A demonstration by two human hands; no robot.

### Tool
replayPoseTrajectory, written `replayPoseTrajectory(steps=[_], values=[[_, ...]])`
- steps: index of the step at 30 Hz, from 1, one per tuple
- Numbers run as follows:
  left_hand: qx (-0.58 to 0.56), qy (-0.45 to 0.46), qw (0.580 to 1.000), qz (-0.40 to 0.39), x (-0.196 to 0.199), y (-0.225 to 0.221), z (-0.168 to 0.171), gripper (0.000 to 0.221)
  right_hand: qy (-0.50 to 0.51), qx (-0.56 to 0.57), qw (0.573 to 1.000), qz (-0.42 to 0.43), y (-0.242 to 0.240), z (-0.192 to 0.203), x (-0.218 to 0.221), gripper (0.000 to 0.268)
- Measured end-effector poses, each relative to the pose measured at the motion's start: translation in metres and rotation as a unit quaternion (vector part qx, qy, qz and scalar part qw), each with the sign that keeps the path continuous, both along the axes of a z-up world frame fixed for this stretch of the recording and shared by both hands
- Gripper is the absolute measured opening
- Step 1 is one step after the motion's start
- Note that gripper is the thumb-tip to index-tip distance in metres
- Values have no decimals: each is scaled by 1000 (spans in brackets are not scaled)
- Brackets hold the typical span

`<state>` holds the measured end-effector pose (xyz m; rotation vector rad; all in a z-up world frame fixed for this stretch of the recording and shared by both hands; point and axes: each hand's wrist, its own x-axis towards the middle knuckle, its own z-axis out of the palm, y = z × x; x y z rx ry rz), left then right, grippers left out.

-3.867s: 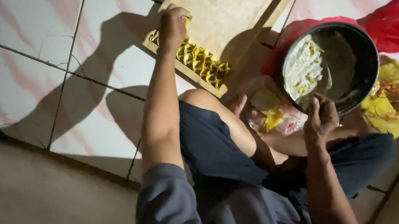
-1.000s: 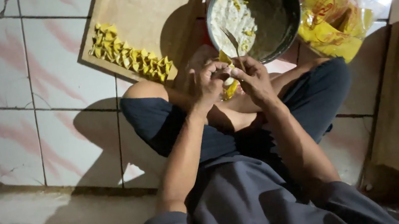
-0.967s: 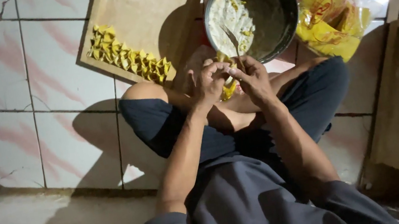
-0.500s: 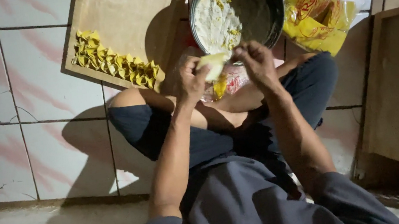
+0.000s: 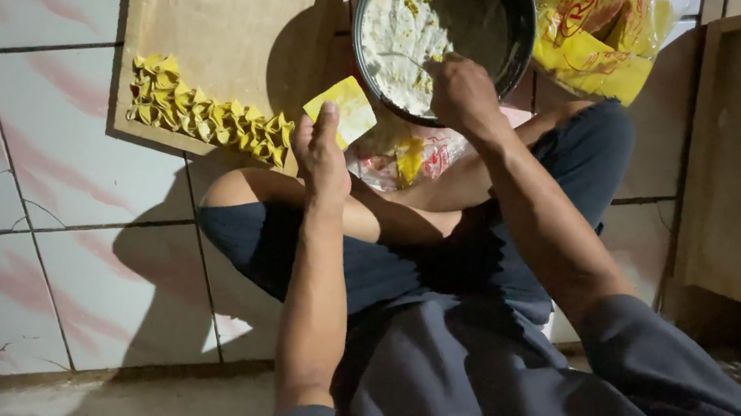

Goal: Assembling small pastries by placing filling onto dough squares and arranging them on a wooden board.

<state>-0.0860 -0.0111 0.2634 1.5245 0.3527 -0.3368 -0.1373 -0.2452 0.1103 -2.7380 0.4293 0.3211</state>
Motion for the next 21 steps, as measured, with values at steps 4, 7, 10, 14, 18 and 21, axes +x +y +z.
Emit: replayPoseTrajectory(steps=[4, 7, 10, 14, 18, 21], values=[[-49, 110, 992, 32, 8, 0, -10, 104, -87, -10, 996, 17, 12, -39, -1, 41], [-37, 131, 989, 59, 14, 4, -22, 96, -57, -14, 998, 14, 3, -41, -7, 36], [-49, 126, 989, 66, 21, -1, -7, 94, -43, -37, 998, -13, 8, -27, -5, 30], [-53, 134, 987, 73, 25, -6, -14, 98, -65, -84, 993, -44, 22, -52, -6, 26], [-44, 115, 988, 88, 25, -11, 12, 90, 68, 80, 988, -109, 25, -47, 4, 28], [-74, 67, 988, 115, 26, -20, 30, 70, 60, 256, 952, -156, 27, -14, 5, 32]])
